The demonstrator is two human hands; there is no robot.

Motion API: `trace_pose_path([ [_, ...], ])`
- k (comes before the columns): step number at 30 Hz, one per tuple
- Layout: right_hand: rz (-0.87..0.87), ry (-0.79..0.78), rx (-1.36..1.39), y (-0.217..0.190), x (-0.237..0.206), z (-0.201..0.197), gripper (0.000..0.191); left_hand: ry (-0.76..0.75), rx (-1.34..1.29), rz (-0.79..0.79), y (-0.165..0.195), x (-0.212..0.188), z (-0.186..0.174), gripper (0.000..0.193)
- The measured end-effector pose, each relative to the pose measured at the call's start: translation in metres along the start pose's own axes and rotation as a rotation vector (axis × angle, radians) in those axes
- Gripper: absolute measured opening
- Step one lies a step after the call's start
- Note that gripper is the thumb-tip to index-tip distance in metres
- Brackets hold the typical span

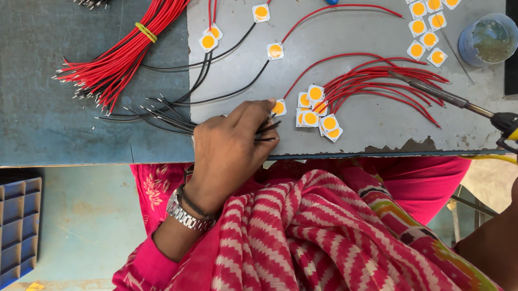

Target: The person solders red and black insulated wires onto small LED chip modules at a workbench. They dip stripped wire ends into a small cup of flux, hold a wire against an LED pad, and touch it with a soldering iron, repeating for multiple LED modules and setting finished ones aside.

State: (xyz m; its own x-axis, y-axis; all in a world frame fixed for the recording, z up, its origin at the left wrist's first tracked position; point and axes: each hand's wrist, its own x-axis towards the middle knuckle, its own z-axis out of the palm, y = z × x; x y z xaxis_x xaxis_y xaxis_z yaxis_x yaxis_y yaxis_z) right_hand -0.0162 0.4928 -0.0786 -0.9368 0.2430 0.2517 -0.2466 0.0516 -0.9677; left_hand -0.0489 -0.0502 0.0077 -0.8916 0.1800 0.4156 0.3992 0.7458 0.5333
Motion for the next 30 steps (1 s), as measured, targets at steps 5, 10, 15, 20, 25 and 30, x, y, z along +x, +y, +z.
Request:
trace_pose_path([
  [5,0.009,0.007,-0.022,0.005,-0.003,-0.002,0.028,0.034,0.019,0.03,-0.001,-0.008,0.003,0.025],
  [10,0.044,-0.028,0.087,-0.024,-0.011,0.042,0.024,0.056,0.009,0.048,-0.006,-0.012,0.008,0.025],
  [15,-0.006,-0.152,0.008,-0.081,-0.013,0.123,0.024,0.081,0.011,0.046,-0.006,-0.012,0.013,0.024],
  [20,-0.061,-0.218,-0.024,-0.122,-0.003,0.199,0.022,0.095,0.062,0.047,-0.005,-0.012,0.015,0.02],
  [25,-0.127,-0.361,-0.255,-0.15,0.0,0.245,0.019,0.107,0.059,0.05,-0.004,-0.011,0.016,0.019],
  [30,-0.128,-0.43,-0.399,-0.162,0.002,0.269,0.017,0.125,0.076,0.043,-0.003,-0.011,0.017,0.017],
])
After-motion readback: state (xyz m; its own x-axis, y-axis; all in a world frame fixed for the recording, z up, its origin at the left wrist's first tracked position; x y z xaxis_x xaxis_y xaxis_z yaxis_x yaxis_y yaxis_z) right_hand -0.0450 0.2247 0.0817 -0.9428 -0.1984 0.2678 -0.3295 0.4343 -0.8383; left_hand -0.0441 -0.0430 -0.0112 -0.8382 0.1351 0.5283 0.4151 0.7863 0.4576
